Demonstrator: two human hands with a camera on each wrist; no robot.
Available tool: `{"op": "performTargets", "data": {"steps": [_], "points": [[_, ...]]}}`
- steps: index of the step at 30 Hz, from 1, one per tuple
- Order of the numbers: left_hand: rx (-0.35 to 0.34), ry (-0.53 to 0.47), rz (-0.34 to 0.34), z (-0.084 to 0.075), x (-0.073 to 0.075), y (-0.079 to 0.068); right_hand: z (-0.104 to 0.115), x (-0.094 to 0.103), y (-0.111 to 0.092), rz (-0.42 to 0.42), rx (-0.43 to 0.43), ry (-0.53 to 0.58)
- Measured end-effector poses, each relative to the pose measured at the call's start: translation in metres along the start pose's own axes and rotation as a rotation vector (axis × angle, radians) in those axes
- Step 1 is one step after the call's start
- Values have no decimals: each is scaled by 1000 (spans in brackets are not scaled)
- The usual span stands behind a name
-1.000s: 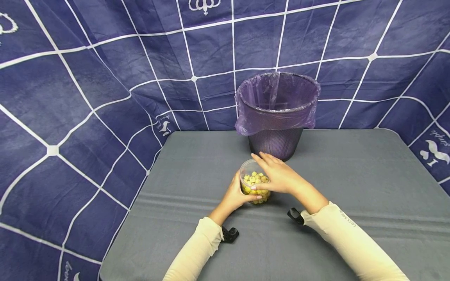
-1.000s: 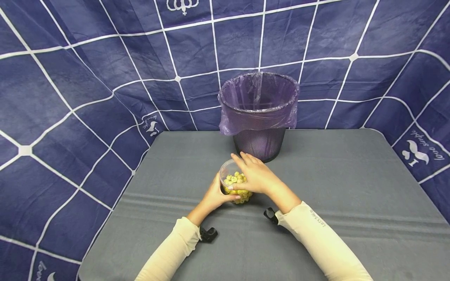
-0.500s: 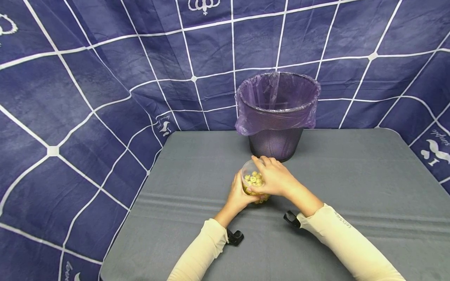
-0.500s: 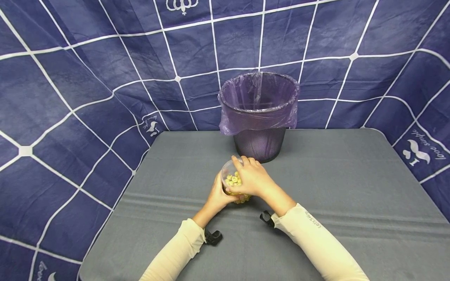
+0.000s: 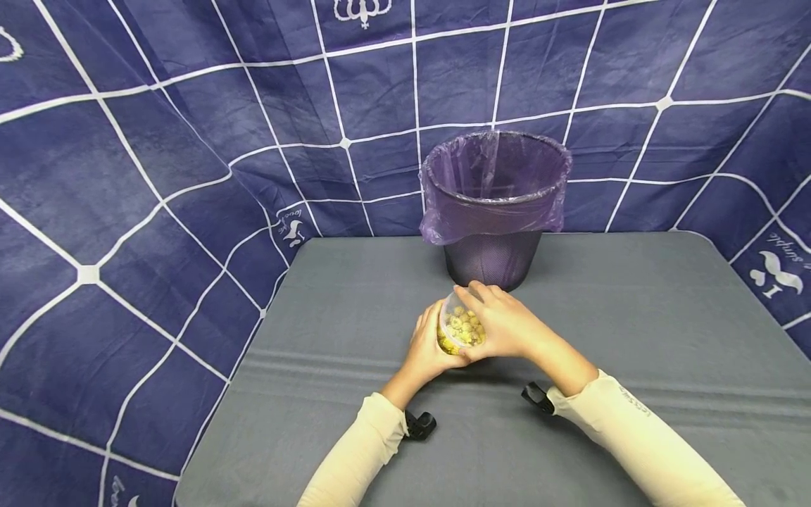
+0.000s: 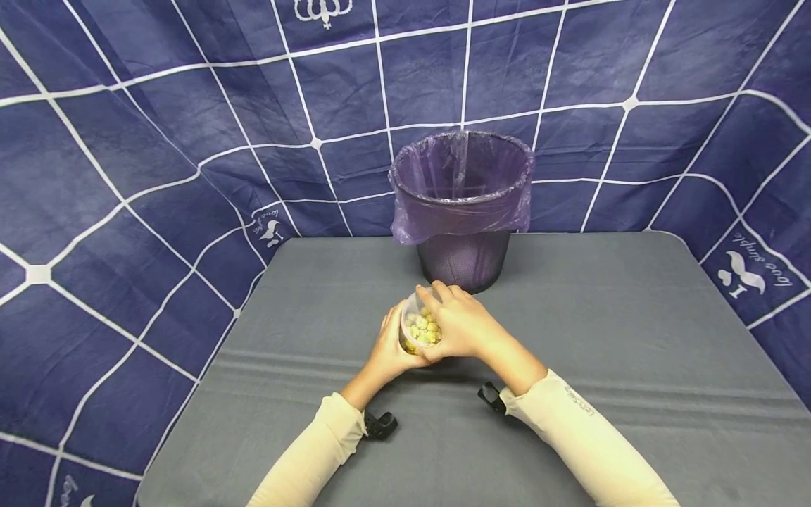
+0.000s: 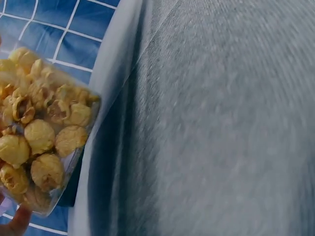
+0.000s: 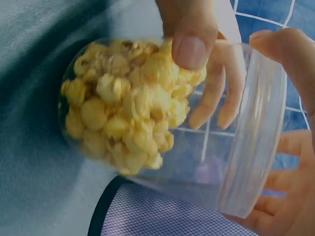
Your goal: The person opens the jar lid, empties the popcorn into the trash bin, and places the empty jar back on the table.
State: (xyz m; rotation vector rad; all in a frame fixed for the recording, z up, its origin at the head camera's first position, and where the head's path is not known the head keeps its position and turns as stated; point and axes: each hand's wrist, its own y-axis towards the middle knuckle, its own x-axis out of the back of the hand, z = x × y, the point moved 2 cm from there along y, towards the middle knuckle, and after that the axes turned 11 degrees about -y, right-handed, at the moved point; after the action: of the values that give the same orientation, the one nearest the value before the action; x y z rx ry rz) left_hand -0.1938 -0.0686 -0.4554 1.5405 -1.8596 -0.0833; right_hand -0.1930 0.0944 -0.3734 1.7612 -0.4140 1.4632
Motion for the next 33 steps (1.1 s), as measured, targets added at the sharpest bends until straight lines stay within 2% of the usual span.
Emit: {"op": "performTargets", "data": {"steps": [6,10,13,19,22,25,27,33], "points": [[-30,52,68,-2,5,1,-1,6,-5,40,108,157],[-57,110,82,-5,8,3,-2,11,-6,131,89,200],[-52,168,94,-8,10,4,1,12,-6,166,-20,158],[-52,229,95,-10,6,4,17,11,-4,178,-399,35],[-56,244,83,-9,5,4,22,9,-3,197,-478,6],[-59,249,78,-9,5,4,22,8,-2,194,-458,2],[-65,252,78,-8,6,4,21,8,-2,184,-401,10],[-83,257,85,-7,9,3,11,10,-5,147,-107,117]]}}
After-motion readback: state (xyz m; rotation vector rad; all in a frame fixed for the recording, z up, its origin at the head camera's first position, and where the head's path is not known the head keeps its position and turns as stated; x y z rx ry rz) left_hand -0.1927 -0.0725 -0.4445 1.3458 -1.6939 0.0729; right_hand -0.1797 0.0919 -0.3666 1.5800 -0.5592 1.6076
